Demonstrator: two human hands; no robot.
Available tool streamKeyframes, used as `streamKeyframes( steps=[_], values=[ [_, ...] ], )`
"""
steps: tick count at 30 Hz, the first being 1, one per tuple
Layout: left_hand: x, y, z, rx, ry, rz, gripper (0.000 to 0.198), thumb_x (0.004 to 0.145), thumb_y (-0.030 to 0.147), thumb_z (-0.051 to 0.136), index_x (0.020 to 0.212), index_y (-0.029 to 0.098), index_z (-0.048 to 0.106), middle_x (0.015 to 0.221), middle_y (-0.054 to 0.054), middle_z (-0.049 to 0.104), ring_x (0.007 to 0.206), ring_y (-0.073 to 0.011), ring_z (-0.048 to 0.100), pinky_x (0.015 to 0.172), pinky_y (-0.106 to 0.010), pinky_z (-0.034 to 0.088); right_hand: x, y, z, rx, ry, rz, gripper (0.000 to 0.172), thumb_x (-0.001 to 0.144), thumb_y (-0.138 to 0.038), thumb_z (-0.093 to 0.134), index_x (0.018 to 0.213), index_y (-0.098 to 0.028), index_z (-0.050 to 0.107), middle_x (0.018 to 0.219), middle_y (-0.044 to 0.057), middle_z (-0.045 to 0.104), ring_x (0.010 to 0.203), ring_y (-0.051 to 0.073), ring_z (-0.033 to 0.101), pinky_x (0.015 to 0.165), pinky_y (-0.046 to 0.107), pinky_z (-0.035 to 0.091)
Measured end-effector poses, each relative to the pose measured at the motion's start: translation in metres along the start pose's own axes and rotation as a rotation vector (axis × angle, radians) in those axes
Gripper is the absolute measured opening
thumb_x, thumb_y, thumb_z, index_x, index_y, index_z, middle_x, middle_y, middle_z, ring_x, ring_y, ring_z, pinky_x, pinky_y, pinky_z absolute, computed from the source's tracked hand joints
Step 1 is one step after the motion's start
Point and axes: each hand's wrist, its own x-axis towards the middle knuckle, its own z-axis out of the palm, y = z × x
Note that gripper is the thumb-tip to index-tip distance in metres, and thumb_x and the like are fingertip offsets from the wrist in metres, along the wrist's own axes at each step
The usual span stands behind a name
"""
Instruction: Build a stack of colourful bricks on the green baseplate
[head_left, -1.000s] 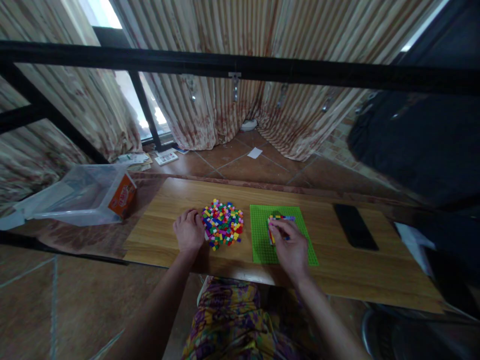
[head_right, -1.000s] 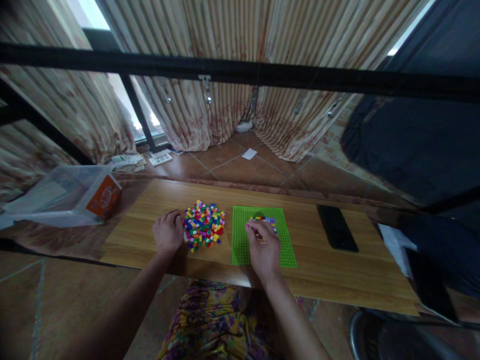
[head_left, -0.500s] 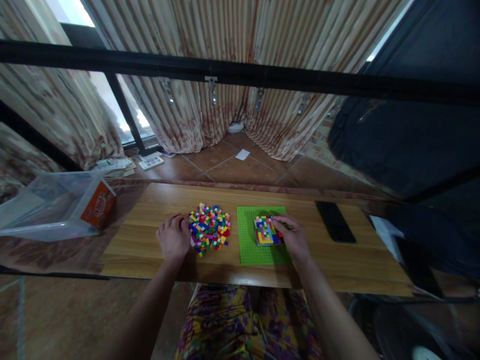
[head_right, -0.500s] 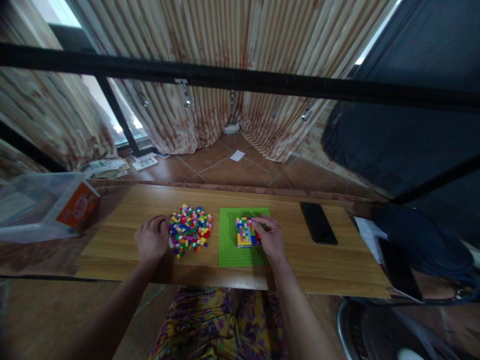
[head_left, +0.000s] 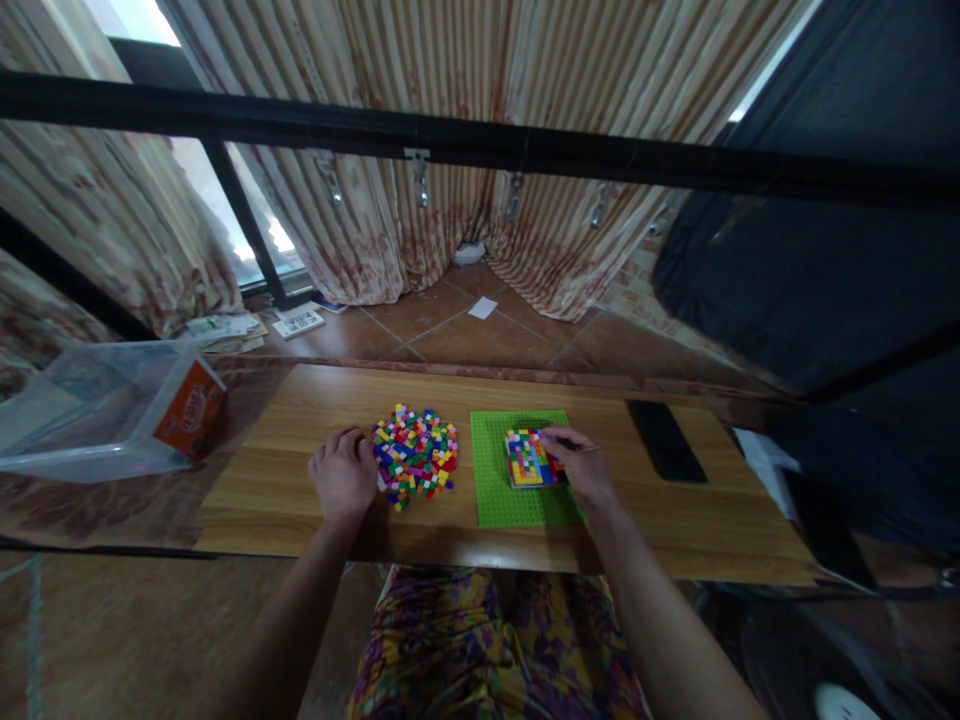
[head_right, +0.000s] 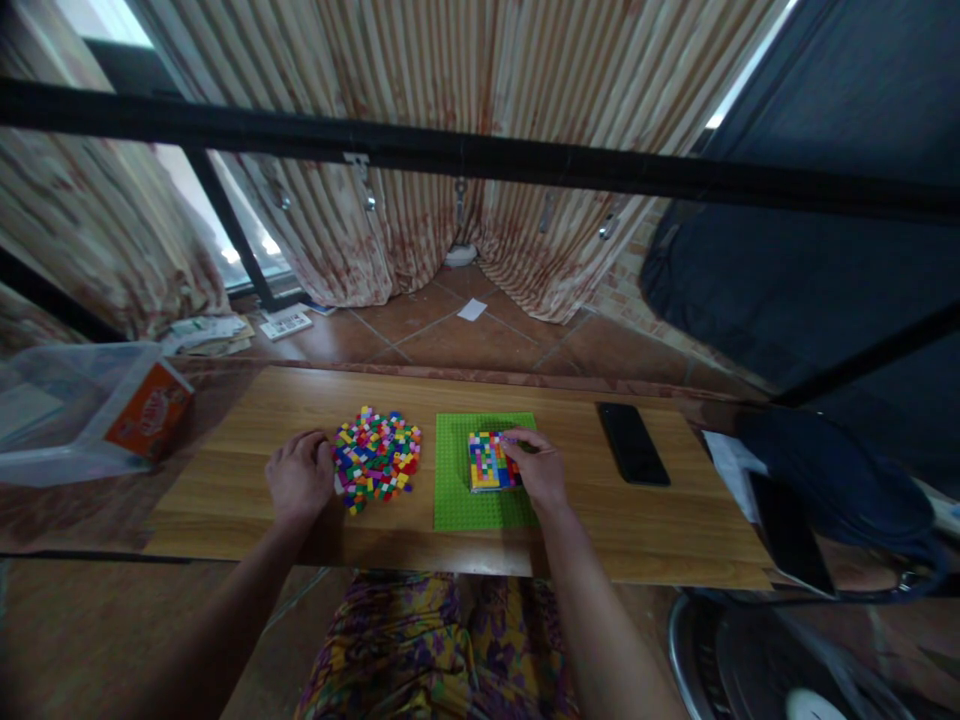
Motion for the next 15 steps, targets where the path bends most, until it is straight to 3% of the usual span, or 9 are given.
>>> streamKeyframes(
  steps=[5, 15],
  values=[
    [-0.0001, 0.0007, -0.0012, -0.007, -0.017, -0.015, 0.032, 0.089, 0.030, 0.042, 0.103, 0.018, 0.069, 0.116, -0.012, 0.067, 0.108, -0.0290, 0.057, 0.096, -0.044, 0.040, -0.0001, -0.0050, 0.0025, 0.075, 0.002, 0.055, 0.043, 0.046, -0.047, 0.085, 0.076, -0.019, 0.071, 0.069, 0.000, 0.068, 0.061, 0.014, 0.059, 0.060, 0.030, 0.048],
    [-0.0006, -0.0008, 0.0017, 0.001, 0.002, -0.018, 0.032, 0.088, 0.030, 0.043, 0.103, 0.018, 0.069, 0.117, -0.011, 0.067, 0.109, -0.0290, 0.057, 0.097, -0.043, 0.040, 0.0065, -0.0094, 0.0024, 0.136, -0.032, 0.088, 0.044, 0.040, -0.038, 0.087, 0.071, -0.019, 0.063, 0.064, -0.004, 0.064, 0.058, 0.013, 0.057, 0.058, 0.029, 0.047]
  ],
)
